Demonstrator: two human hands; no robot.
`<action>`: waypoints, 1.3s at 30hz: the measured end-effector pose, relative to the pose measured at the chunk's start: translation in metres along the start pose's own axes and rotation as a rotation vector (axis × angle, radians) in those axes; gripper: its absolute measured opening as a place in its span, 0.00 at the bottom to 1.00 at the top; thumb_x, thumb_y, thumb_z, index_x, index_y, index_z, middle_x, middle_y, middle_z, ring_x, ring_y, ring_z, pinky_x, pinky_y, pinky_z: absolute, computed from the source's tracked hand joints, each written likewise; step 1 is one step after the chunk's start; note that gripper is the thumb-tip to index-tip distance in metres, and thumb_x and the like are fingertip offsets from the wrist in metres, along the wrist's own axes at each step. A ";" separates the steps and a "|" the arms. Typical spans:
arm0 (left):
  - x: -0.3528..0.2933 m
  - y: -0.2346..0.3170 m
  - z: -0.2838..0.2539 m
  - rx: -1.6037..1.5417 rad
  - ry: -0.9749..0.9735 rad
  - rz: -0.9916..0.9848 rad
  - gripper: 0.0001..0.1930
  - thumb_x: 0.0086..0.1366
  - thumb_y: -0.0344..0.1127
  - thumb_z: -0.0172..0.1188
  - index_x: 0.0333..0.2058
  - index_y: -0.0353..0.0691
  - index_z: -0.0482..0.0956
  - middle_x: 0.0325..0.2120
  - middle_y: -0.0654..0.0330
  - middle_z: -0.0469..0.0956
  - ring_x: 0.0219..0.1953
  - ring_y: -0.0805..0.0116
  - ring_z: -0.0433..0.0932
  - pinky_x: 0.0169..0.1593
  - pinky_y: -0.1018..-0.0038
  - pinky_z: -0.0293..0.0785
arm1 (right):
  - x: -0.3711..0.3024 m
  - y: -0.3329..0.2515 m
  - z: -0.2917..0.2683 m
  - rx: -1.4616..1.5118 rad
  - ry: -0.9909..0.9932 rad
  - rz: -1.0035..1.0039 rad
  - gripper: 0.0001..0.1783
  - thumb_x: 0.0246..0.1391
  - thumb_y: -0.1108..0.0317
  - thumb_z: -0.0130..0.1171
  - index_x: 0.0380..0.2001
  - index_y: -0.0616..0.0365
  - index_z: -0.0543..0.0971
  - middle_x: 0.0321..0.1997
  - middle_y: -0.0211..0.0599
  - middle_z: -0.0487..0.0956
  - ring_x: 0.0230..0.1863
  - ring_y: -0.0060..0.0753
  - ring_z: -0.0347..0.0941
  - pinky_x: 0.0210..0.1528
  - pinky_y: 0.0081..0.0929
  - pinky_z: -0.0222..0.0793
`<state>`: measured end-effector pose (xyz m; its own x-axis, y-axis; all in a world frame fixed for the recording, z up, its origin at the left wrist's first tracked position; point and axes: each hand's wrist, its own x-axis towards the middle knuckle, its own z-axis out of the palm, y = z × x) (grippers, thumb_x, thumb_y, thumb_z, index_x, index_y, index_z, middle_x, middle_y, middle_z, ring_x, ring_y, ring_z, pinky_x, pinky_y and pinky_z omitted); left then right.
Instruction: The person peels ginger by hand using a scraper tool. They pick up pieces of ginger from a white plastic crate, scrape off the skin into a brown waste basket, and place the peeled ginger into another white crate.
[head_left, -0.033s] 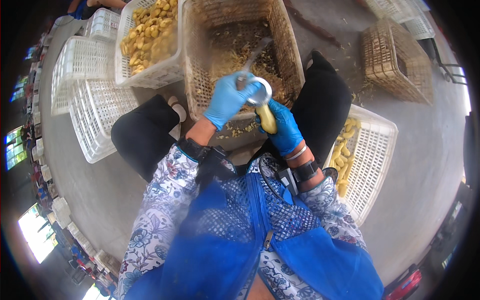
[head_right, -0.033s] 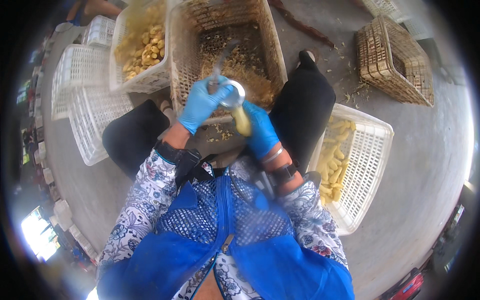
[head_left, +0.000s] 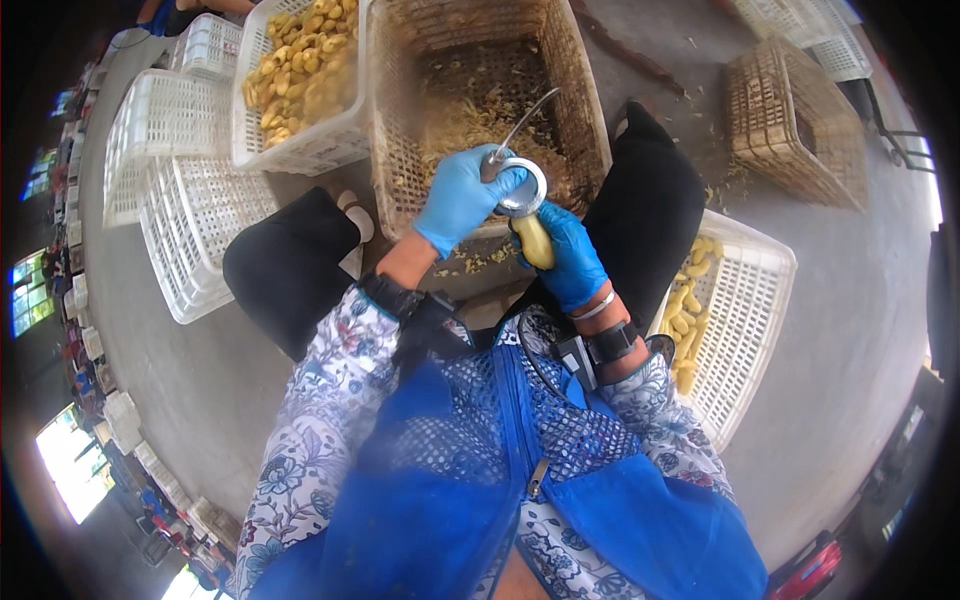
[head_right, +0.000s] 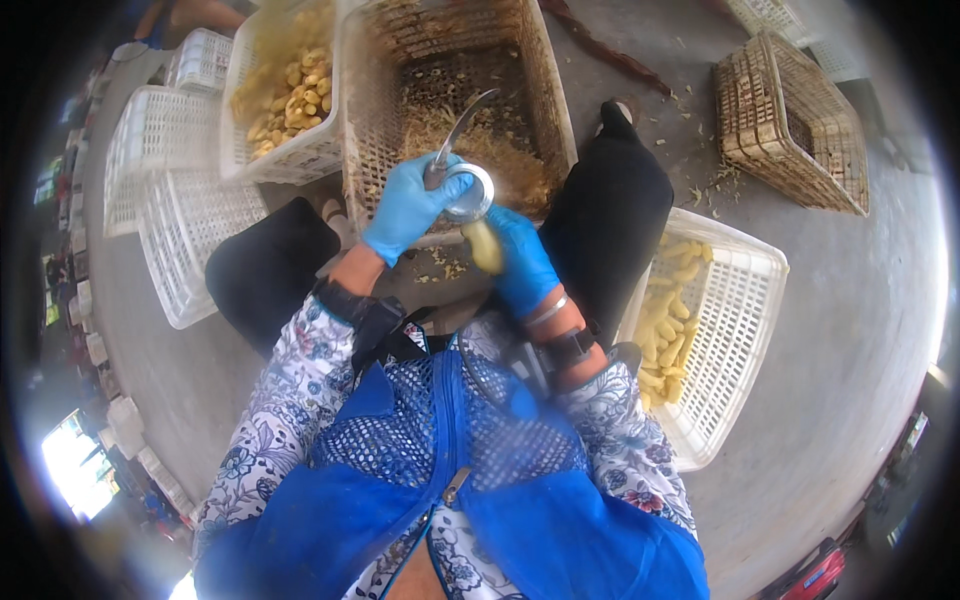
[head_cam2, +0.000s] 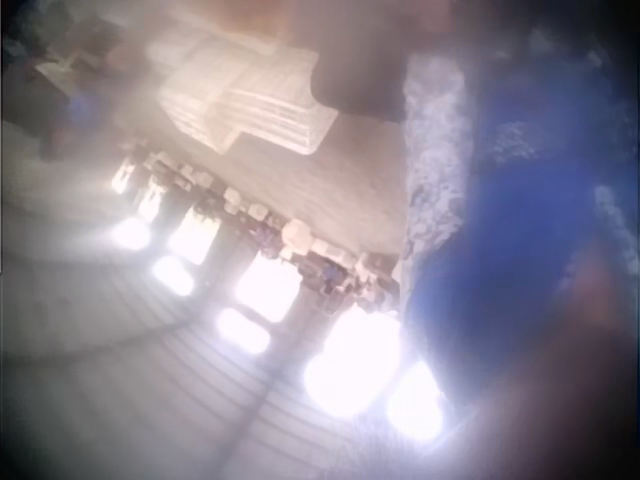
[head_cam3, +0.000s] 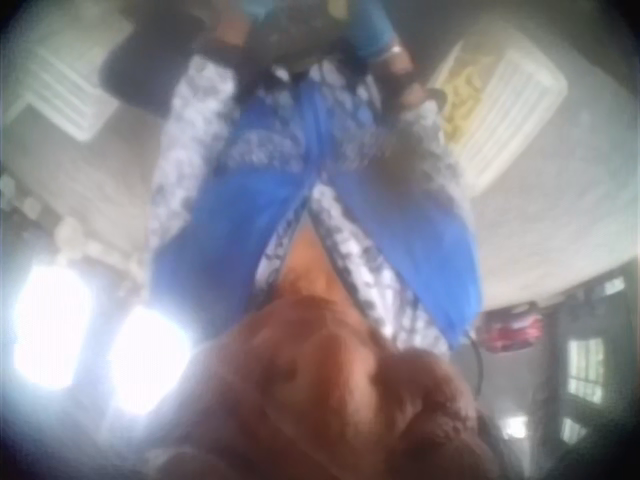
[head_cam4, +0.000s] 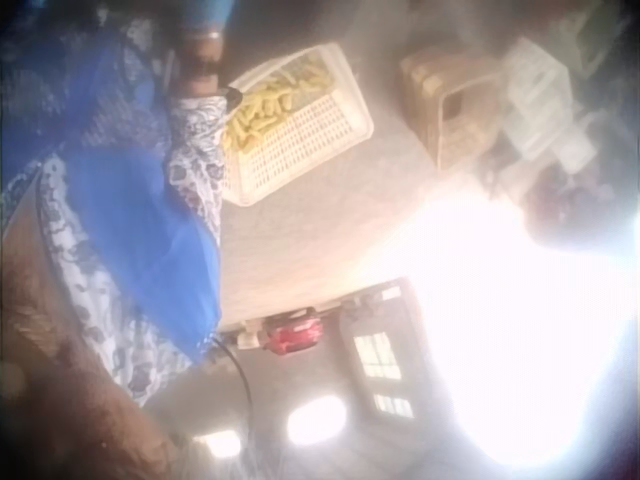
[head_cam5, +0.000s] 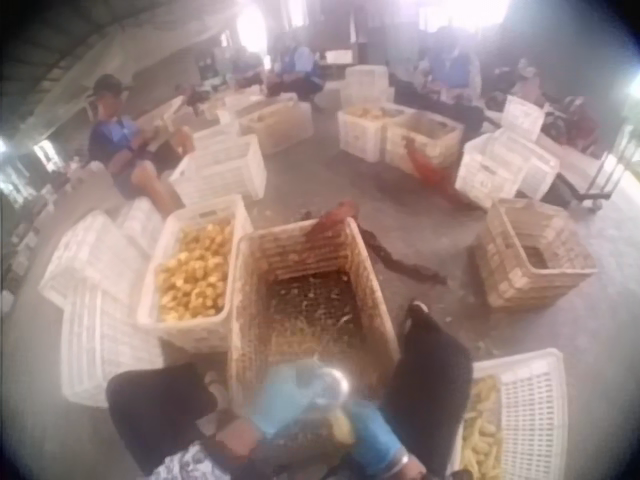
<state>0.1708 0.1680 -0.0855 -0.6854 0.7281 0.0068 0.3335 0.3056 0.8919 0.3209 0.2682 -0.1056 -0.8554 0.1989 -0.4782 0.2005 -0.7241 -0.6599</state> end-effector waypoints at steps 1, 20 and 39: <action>0.004 -0.006 -0.003 -0.192 0.015 -0.146 0.16 0.55 0.42 0.66 0.33 0.33 0.81 0.25 0.54 0.80 0.26 0.68 0.75 0.33 0.71 0.72 | 0.000 -0.003 0.004 -0.086 -0.043 -0.022 0.21 0.64 0.53 0.43 0.42 0.61 0.75 0.30 0.27 0.74 0.28 0.19 0.69 0.30 0.16 0.66; -0.006 0.002 -0.016 -0.248 0.203 -0.093 0.11 0.58 0.38 0.64 0.38 0.40 0.82 0.29 0.56 0.82 0.29 0.73 0.79 0.33 0.74 0.75 | 0.006 0.001 -0.003 0.256 -0.006 0.115 0.22 0.63 0.52 0.45 0.44 0.63 0.72 0.31 0.31 0.74 0.27 0.23 0.69 0.28 0.19 0.66; -0.013 0.007 -0.015 -0.086 -0.043 -0.099 0.14 0.59 0.39 0.64 0.40 0.37 0.80 0.29 0.63 0.80 0.31 0.78 0.76 0.38 0.77 0.74 | 0.003 0.000 -0.006 0.406 -0.125 0.172 0.24 0.62 0.53 0.47 0.49 0.64 0.70 0.34 0.34 0.74 0.30 0.26 0.70 0.29 0.17 0.69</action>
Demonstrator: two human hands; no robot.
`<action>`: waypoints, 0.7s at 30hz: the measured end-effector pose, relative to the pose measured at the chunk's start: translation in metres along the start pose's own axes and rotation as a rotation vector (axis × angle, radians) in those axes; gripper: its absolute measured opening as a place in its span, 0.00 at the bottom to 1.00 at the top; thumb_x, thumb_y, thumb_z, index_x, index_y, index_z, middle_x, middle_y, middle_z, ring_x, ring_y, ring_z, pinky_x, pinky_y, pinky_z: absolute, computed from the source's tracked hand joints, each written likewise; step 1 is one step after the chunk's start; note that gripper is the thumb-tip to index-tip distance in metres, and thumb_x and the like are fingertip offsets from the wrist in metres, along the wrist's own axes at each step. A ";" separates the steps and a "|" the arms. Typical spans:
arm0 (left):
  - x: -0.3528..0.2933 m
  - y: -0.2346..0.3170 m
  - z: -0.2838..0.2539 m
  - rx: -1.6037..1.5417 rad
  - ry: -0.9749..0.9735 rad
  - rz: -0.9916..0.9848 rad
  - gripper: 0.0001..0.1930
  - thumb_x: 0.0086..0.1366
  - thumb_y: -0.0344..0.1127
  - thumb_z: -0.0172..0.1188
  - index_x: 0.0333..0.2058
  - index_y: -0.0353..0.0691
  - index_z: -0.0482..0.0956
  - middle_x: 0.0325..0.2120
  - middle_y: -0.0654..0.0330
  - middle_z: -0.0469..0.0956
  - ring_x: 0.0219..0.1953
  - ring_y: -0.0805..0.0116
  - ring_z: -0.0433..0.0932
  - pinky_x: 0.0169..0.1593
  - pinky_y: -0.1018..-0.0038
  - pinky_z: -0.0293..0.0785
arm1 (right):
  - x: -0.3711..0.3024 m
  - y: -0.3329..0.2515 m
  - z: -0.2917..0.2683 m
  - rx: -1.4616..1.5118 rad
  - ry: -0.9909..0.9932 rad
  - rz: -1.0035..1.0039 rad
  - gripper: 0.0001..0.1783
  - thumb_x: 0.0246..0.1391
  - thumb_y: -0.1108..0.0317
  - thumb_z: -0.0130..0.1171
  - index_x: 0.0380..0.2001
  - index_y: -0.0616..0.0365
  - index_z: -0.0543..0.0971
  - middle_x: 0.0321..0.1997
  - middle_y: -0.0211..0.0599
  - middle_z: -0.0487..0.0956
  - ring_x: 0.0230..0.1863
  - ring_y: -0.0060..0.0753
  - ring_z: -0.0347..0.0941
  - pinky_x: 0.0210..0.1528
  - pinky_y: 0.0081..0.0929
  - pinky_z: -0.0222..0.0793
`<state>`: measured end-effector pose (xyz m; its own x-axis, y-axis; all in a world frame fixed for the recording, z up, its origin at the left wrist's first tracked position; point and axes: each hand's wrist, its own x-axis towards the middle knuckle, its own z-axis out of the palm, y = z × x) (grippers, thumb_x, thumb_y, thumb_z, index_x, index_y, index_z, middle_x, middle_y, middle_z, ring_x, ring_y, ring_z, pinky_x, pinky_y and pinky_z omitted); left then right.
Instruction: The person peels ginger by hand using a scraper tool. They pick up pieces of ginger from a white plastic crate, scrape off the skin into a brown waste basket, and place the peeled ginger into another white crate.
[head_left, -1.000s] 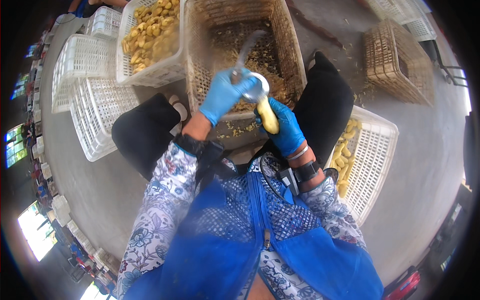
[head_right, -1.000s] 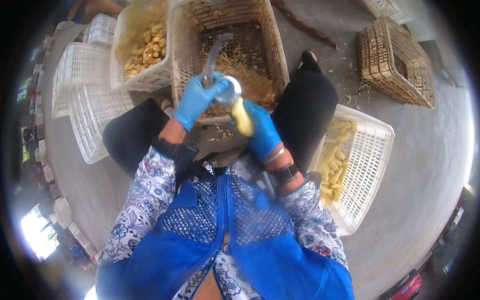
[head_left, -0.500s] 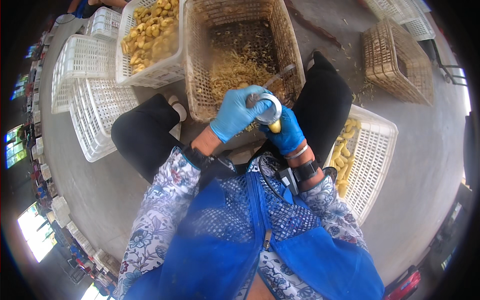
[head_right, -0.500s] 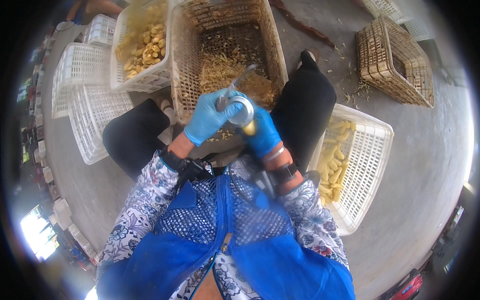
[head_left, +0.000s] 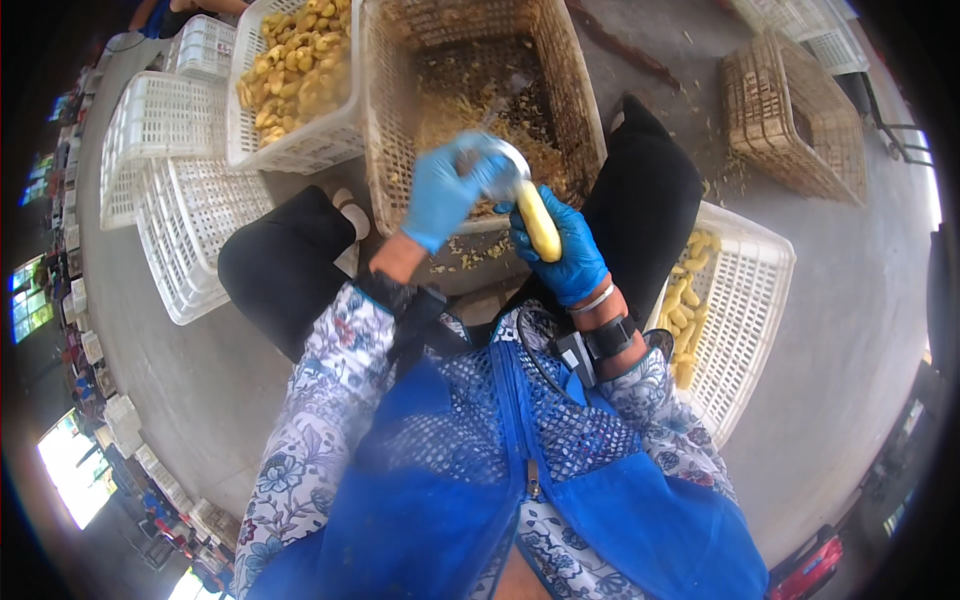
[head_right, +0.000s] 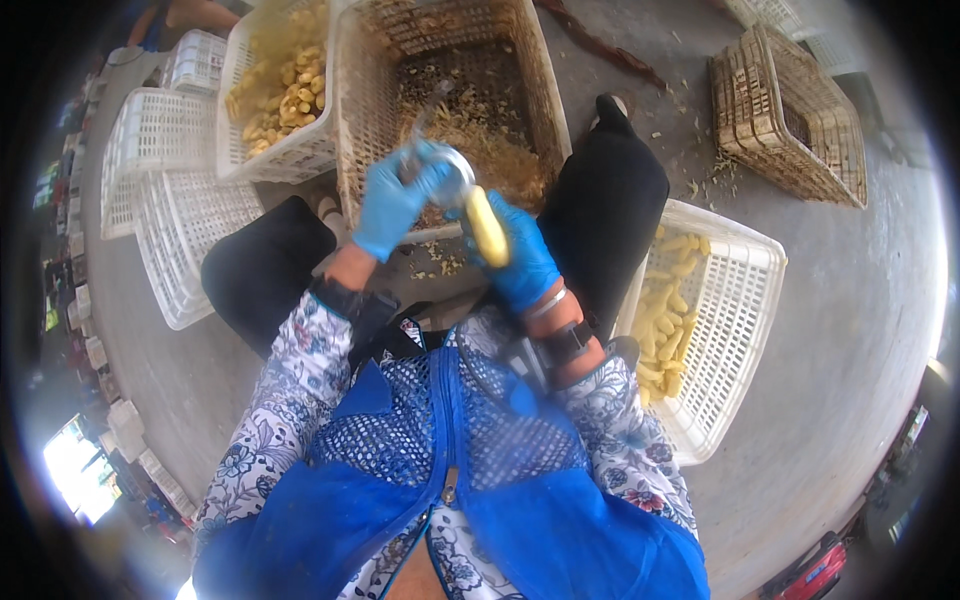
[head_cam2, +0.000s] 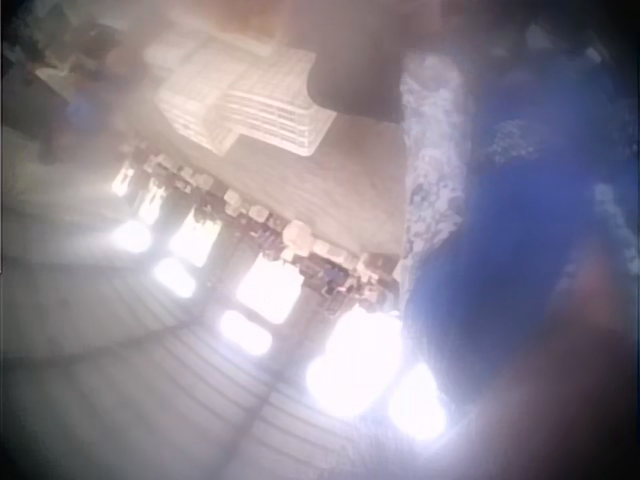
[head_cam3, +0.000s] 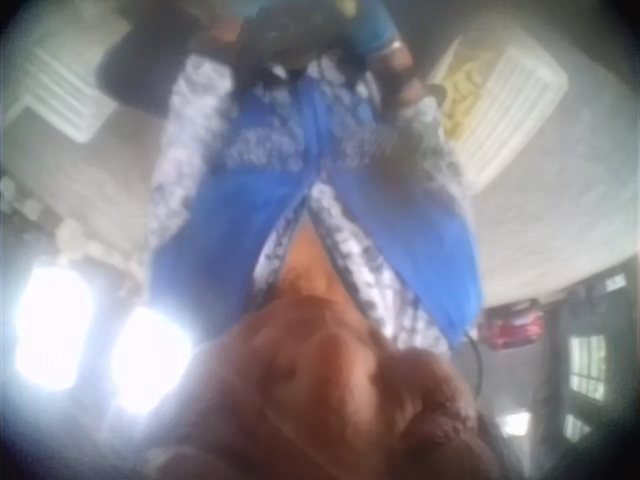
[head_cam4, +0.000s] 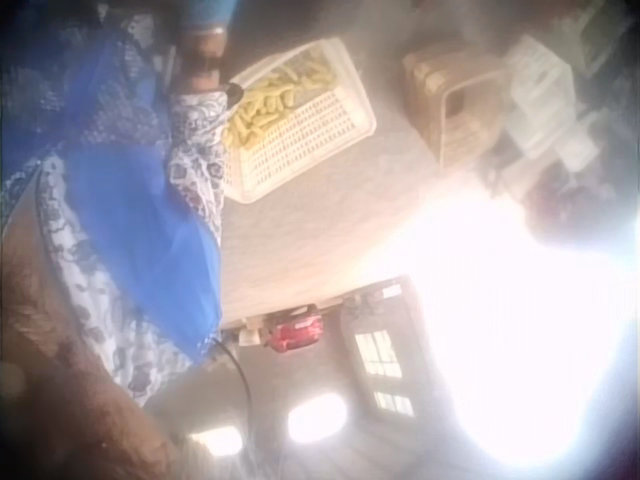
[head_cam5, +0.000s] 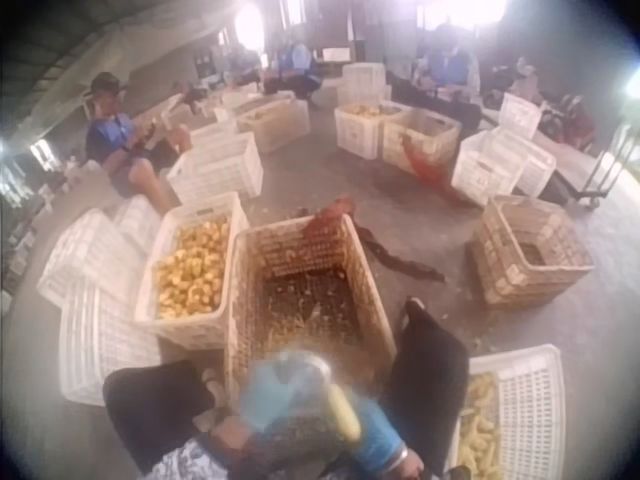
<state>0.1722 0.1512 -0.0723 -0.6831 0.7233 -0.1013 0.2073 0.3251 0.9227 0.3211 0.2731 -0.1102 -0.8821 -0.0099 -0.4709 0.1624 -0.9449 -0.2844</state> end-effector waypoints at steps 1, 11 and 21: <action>0.011 -0.010 -0.011 -0.012 0.160 0.005 0.14 0.59 0.39 0.64 0.40 0.37 0.80 0.29 0.63 0.80 0.30 0.78 0.76 0.38 0.77 0.74 | -0.001 -0.001 0.004 -0.004 -0.004 0.003 0.24 0.62 0.53 0.47 0.49 0.64 0.70 0.34 0.34 0.74 0.30 0.26 0.70 0.29 0.17 0.69; -0.002 -0.004 0.016 0.036 0.090 0.156 0.12 0.59 0.38 0.64 0.40 0.40 0.81 0.30 0.62 0.81 0.30 0.77 0.77 0.36 0.78 0.74 | -0.001 0.002 0.003 -0.194 0.105 -0.041 0.25 0.64 0.49 0.43 0.45 0.63 0.74 0.28 0.31 0.75 0.26 0.22 0.71 0.26 0.16 0.68; -0.021 0.020 0.031 0.179 -0.005 0.301 0.12 0.58 0.37 0.64 0.40 0.40 0.81 0.32 0.57 0.82 0.32 0.74 0.79 0.37 0.76 0.74 | -0.007 0.002 0.002 -1.130 -0.019 -0.618 0.20 0.49 0.85 0.55 0.46 0.58 0.74 0.39 0.26 0.75 0.39 0.21 0.72 0.39 0.23 0.74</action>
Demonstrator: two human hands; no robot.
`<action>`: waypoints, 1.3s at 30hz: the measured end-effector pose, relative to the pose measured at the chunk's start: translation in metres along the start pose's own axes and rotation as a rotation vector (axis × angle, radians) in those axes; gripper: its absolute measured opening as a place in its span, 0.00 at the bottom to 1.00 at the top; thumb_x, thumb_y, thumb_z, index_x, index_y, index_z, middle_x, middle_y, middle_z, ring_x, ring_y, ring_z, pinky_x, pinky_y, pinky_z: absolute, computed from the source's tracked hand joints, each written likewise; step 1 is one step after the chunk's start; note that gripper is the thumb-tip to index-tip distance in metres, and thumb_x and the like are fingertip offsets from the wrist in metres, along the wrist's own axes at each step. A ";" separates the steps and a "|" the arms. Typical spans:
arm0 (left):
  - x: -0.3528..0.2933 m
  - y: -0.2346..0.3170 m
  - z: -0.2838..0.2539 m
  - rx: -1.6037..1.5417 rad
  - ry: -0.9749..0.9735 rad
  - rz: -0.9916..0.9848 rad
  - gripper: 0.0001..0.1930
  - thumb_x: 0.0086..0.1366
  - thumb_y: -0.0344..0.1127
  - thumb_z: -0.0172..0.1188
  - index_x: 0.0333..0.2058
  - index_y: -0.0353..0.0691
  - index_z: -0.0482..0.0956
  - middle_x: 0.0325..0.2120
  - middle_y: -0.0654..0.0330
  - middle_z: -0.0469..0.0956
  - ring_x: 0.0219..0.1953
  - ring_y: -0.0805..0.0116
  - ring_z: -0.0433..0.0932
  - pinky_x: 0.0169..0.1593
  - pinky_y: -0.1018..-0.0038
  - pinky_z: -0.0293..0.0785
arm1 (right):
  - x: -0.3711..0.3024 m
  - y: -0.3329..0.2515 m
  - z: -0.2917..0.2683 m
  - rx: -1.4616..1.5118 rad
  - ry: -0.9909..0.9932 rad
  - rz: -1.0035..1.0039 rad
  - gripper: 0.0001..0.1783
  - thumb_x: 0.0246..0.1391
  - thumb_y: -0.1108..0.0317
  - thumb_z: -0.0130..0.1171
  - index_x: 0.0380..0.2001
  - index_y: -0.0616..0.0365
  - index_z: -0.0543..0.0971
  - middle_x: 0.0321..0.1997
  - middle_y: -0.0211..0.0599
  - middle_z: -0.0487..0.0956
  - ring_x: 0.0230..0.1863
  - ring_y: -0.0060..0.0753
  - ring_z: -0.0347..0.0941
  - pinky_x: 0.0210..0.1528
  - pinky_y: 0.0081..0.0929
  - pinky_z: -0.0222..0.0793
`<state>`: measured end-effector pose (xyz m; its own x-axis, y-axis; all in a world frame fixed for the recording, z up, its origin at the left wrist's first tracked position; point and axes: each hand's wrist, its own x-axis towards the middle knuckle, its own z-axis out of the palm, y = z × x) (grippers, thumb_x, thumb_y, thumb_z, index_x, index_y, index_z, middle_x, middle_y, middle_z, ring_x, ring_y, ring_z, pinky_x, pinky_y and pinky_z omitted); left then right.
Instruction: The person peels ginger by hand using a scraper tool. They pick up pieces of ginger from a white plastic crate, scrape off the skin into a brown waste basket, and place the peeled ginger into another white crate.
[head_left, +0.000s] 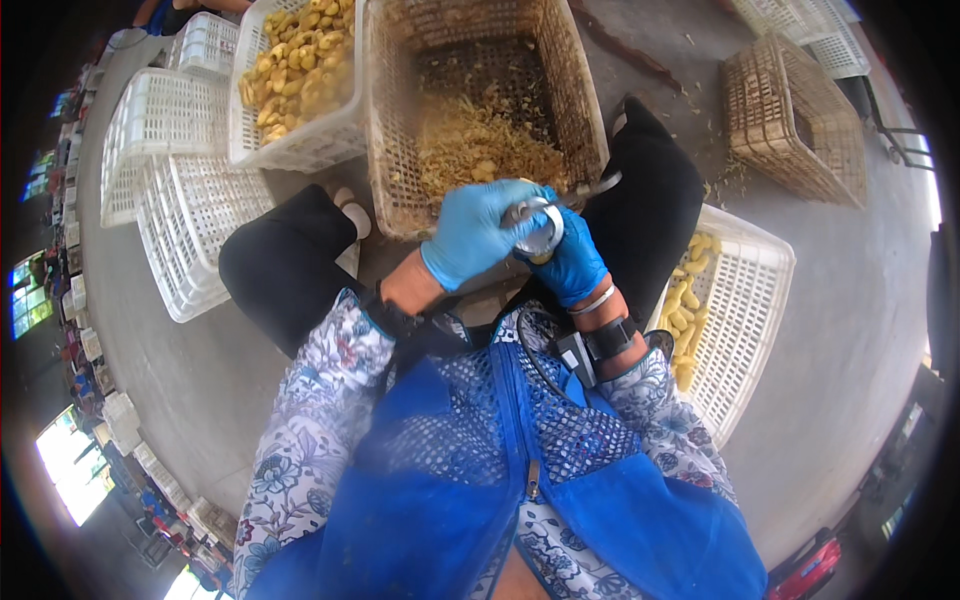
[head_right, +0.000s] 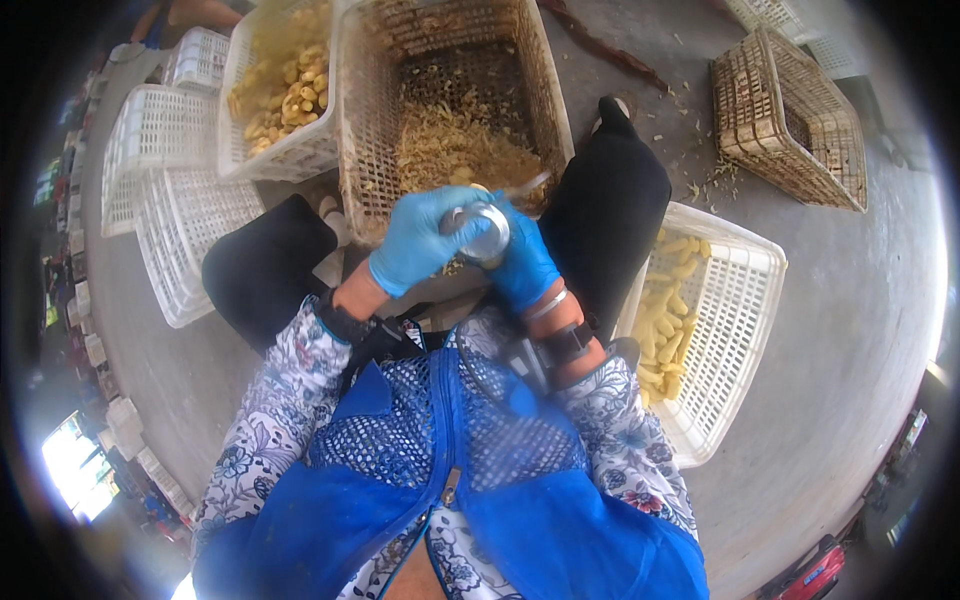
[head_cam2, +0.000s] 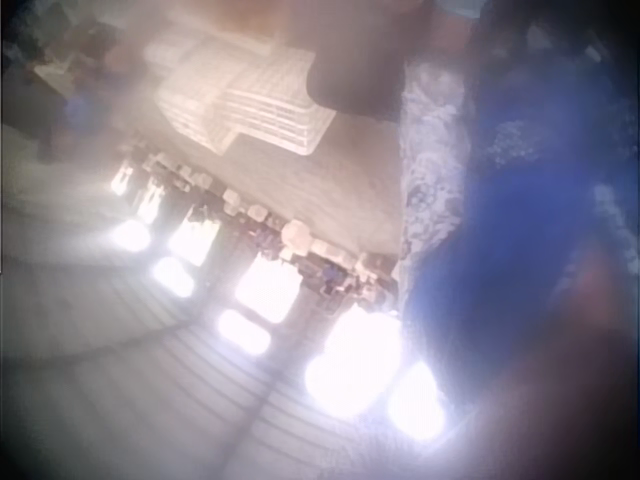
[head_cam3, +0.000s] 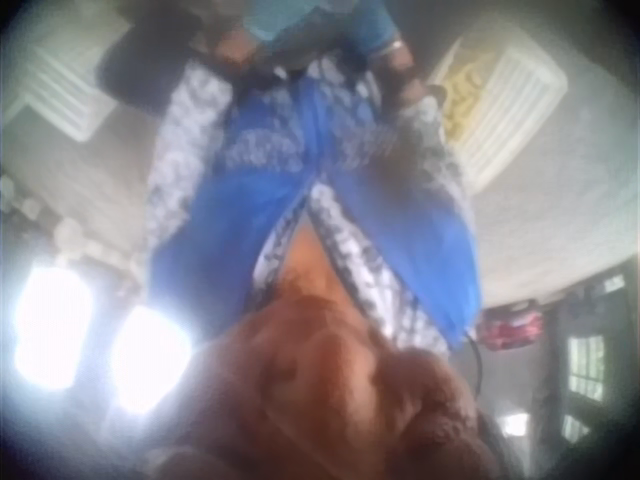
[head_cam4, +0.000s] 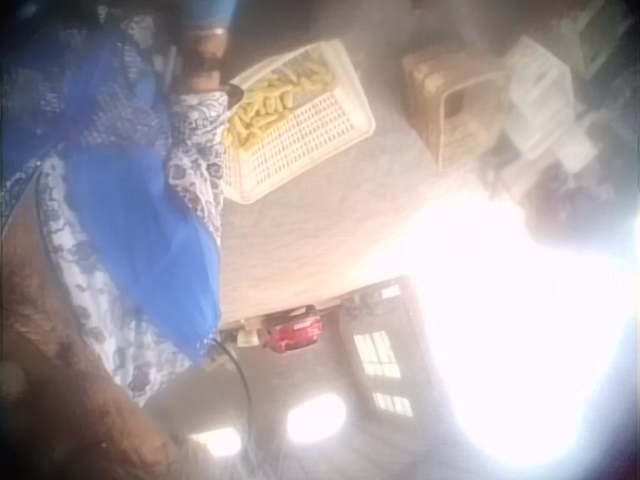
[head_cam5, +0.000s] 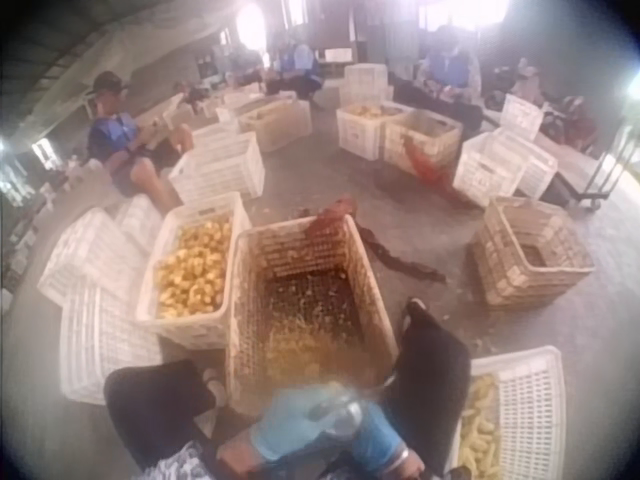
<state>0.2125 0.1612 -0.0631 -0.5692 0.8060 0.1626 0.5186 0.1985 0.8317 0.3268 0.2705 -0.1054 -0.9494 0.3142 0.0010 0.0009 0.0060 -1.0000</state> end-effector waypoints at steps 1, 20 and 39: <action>0.004 -0.005 -0.004 0.006 -0.012 -0.090 0.12 0.58 0.37 0.64 0.40 0.41 0.81 0.32 0.57 0.82 0.31 0.74 0.79 0.37 0.76 0.74 | 0.000 -0.003 0.003 0.069 0.032 0.029 0.15 0.52 0.80 0.54 0.45 0.58 0.75 0.39 0.28 0.76 0.38 0.22 0.72 0.38 0.24 0.74; 0.027 -0.033 -0.045 0.068 0.293 -0.340 0.14 0.59 0.36 0.64 0.41 0.35 0.79 0.34 0.58 0.82 0.33 0.74 0.79 0.38 0.76 0.75 | 0.004 0.008 0.009 0.731 0.157 0.668 0.22 0.65 0.51 0.41 0.36 0.59 0.74 0.26 0.33 0.74 0.24 0.26 0.68 0.27 0.22 0.65; 0.025 -0.013 -0.021 0.164 0.069 -0.183 0.13 0.57 0.40 0.64 0.38 0.40 0.80 0.27 0.52 0.80 0.28 0.63 0.81 0.34 0.72 0.75 | -0.007 0.008 0.005 0.375 0.198 0.410 0.21 0.64 0.56 0.40 0.35 0.58 0.79 0.22 0.26 0.73 0.24 0.17 0.66 0.27 0.17 0.63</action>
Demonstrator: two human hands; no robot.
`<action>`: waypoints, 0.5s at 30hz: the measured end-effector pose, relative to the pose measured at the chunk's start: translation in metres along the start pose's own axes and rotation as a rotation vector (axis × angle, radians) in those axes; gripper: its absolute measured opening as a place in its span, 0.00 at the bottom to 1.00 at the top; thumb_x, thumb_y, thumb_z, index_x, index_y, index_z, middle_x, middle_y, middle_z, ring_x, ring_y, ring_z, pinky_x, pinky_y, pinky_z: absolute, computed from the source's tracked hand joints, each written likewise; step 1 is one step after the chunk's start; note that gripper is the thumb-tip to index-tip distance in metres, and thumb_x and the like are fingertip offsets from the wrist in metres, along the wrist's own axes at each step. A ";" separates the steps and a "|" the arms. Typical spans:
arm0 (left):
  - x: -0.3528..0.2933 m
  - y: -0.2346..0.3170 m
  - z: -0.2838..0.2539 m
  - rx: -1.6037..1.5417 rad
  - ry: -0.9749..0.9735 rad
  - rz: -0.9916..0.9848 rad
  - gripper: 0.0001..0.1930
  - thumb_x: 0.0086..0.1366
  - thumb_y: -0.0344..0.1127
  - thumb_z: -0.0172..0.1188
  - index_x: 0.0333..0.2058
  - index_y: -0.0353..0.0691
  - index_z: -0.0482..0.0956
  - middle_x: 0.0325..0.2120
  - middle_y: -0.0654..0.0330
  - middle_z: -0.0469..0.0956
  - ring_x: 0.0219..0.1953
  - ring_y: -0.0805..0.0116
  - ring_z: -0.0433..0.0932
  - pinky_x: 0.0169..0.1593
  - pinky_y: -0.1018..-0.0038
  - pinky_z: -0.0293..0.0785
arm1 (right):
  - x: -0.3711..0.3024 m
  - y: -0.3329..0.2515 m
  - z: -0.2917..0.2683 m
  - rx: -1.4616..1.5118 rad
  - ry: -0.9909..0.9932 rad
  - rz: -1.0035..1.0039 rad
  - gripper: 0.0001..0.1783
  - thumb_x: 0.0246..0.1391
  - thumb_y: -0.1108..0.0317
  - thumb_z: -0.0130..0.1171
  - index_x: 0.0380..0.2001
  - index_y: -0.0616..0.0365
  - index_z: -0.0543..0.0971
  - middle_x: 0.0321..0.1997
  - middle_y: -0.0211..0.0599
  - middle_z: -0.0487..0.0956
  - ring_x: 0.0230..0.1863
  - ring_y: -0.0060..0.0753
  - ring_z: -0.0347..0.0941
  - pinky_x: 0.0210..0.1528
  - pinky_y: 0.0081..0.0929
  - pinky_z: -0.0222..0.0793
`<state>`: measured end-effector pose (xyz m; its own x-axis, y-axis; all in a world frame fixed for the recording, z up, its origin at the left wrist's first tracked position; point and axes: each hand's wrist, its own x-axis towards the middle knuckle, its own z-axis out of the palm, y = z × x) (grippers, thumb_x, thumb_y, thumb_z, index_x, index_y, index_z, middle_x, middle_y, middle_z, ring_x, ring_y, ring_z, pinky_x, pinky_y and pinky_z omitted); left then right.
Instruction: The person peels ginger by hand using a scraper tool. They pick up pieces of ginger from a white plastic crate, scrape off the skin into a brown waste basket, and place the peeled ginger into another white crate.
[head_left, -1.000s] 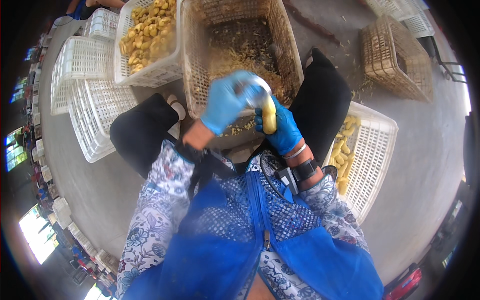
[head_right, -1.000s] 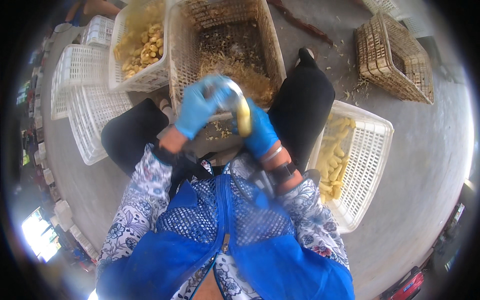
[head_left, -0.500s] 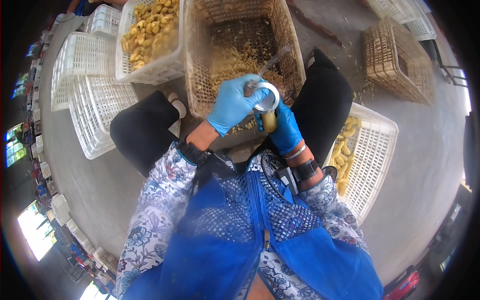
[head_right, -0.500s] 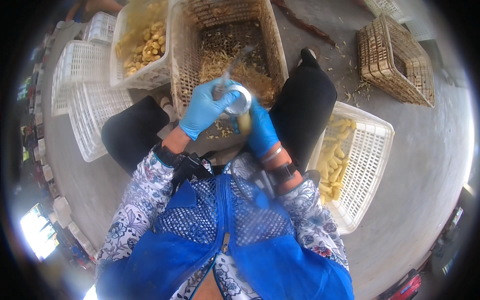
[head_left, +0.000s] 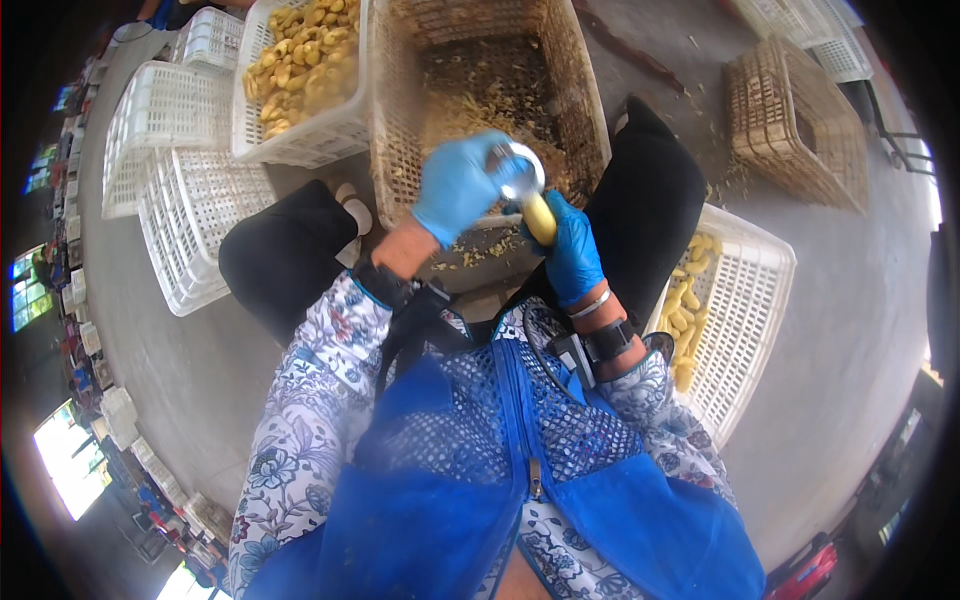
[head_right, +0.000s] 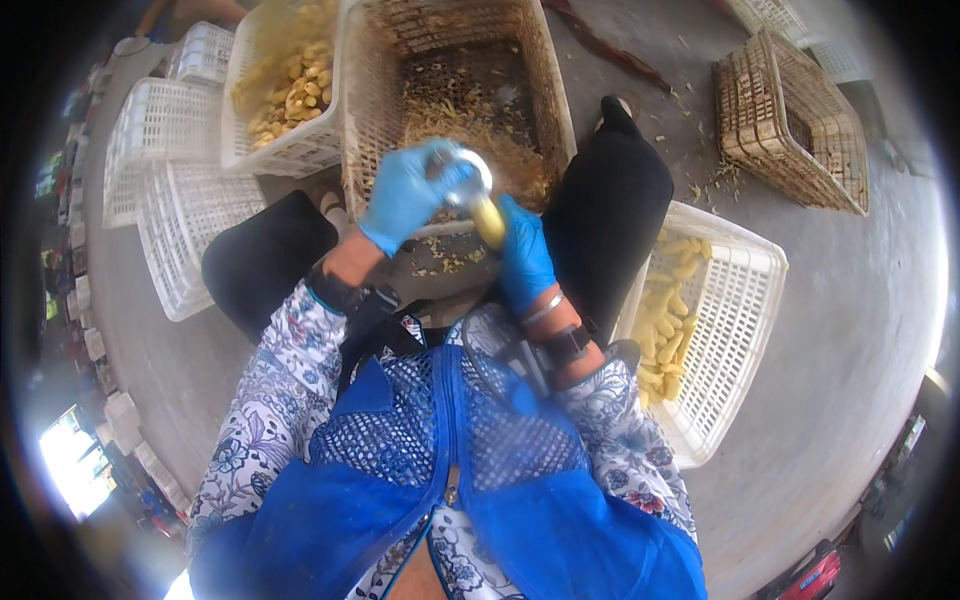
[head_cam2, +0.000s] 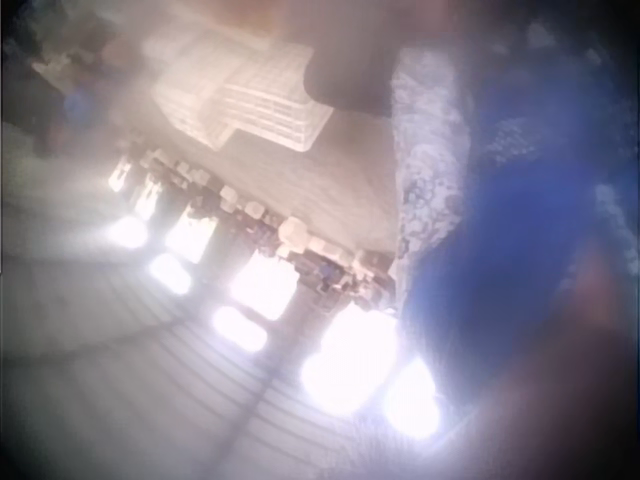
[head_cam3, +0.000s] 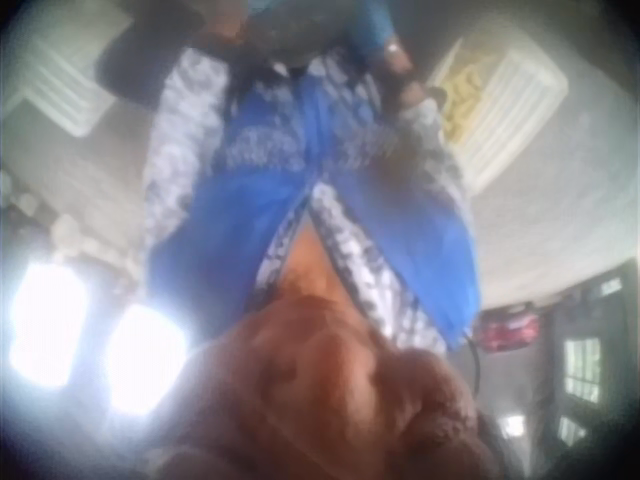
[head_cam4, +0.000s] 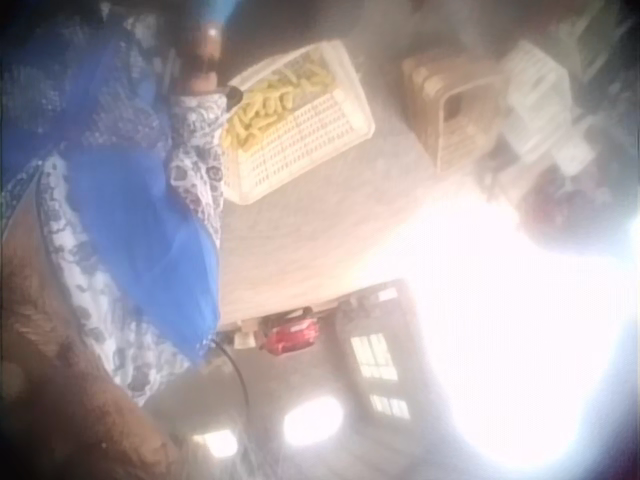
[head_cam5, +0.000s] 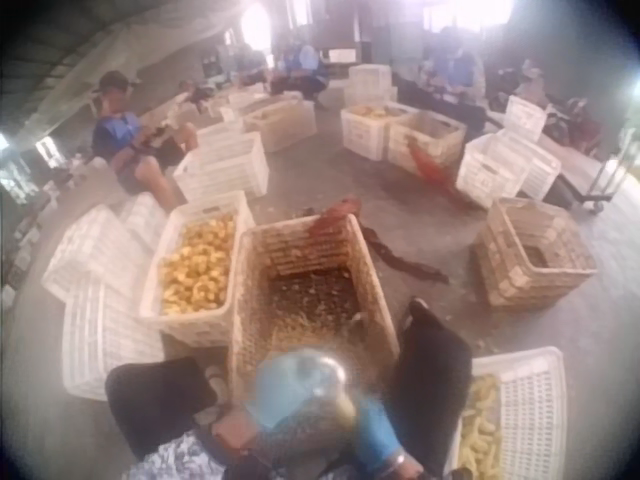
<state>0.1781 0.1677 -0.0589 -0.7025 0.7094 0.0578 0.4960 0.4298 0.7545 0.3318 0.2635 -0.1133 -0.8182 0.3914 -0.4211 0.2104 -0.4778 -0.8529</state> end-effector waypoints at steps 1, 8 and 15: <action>0.011 -0.009 -0.007 -0.006 0.078 -0.050 0.13 0.57 0.40 0.64 0.38 0.39 0.80 0.27 0.53 0.81 0.28 0.64 0.81 0.34 0.72 0.75 | 0.000 -0.002 0.000 0.000 -0.003 -0.001 0.21 0.64 0.56 0.40 0.35 0.58 0.79 0.22 0.26 0.73 0.24 0.17 0.66 0.27 0.17 0.63; 0.017 -0.095 0.027 -0.348 0.114 -0.344 0.13 0.57 0.40 0.64 0.31 0.33 0.80 0.22 0.56 0.78 0.21 0.69 0.75 0.26 0.72 0.73 | 0.056 0.001 0.026 0.442 0.025 0.262 0.10 0.55 0.67 0.51 0.38 0.58 0.77 0.29 0.31 0.76 0.29 0.28 0.73 0.33 0.22 0.70; 0.034 -0.048 -0.090 -0.410 0.063 -0.379 0.18 0.57 0.45 0.64 0.40 0.37 0.78 0.25 0.63 0.77 0.24 0.78 0.74 0.22 0.79 0.69 | 0.112 -0.009 -0.006 0.266 0.229 0.159 0.14 0.49 0.79 0.50 0.40 0.59 0.76 0.33 0.36 0.78 0.30 0.31 0.75 0.32 0.28 0.73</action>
<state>0.0844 0.1214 -0.0341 -0.8282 0.5074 -0.2379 -0.0278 0.3868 0.9217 0.2409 0.3166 -0.1544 -0.6391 0.4471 -0.6258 0.1548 -0.7223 -0.6741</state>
